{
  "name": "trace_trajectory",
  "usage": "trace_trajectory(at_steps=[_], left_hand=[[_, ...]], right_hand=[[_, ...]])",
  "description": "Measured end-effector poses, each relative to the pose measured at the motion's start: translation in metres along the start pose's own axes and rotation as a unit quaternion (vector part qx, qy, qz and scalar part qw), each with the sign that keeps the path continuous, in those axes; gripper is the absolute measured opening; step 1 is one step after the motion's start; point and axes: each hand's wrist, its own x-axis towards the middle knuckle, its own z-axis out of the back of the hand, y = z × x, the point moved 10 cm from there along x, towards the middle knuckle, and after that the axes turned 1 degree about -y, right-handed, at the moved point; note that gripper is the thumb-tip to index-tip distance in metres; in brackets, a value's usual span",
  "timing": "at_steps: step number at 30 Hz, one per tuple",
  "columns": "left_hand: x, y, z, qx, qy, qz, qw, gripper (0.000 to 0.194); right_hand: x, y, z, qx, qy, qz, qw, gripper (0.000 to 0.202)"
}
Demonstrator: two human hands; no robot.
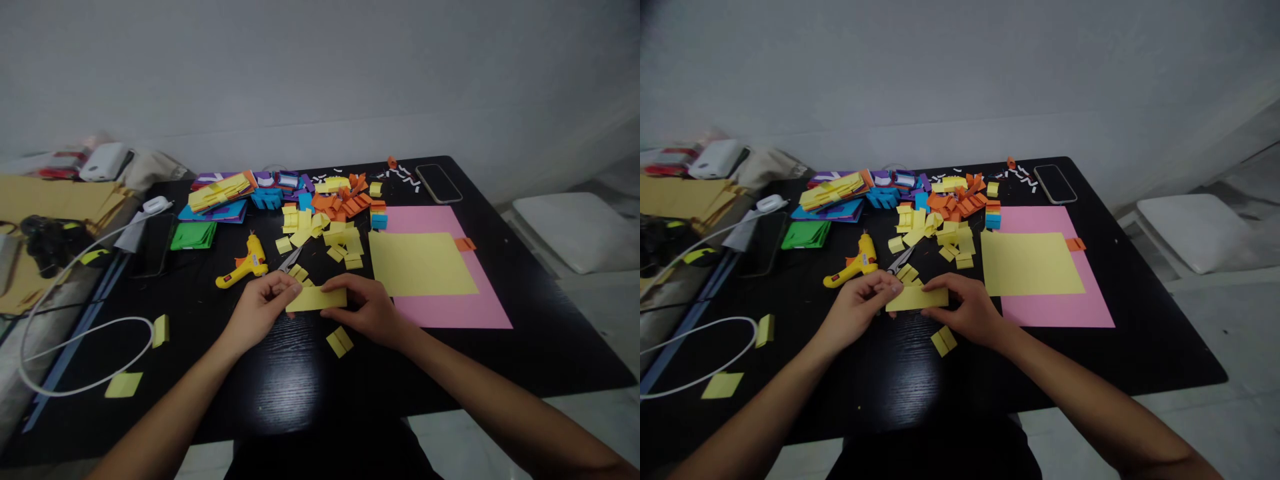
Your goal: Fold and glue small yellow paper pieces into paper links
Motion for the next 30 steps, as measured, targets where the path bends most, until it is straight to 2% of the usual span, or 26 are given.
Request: trace_trajectory(at_steps=[3,9,13,18,20,23,30], left_hand=[[-0.003,-0.01,-0.001,0.005,0.001,-0.047,0.999,0.021],[-0.009,-0.027,-0.008,0.097,0.036,-0.124,0.987,0.033],[-0.009,-0.029,-0.007,0.108,0.03,-0.149,0.982,0.028],[-0.01,-0.034,-0.007,0.104,0.031,-0.193,0.975,0.011],[-0.01,-0.034,-0.006,0.096,0.022,-0.19,0.977,0.006],[-0.01,-0.031,-0.003,0.08,-0.004,-0.172,0.982,0.011],[-0.015,-0.024,0.007,0.113,-0.082,-0.151,0.979,0.012]], right_hand=[[-0.001,-0.007,0.0,0.023,-0.001,-0.037,0.999,0.033],[-0.003,-0.014,0.0,0.052,-0.003,-0.077,0.996,0.039],[-0.002,-0.006,0.004,0.016,-0.012,-0.053,0.998,0.032],[-0.001,0.009,0.009,-0.014,-0.037,0.003,0.999,0.019],[-0.001,0.009,0.01,-0.002,-0.045,0.006,0.999,0.014],[-0.001,0.006,0.012,0.013,-0.061,-0.009,0.998,0.008],[-0.003,-0.007,0.016,0.045,-0.1,-0.057,0.992,0.013]])
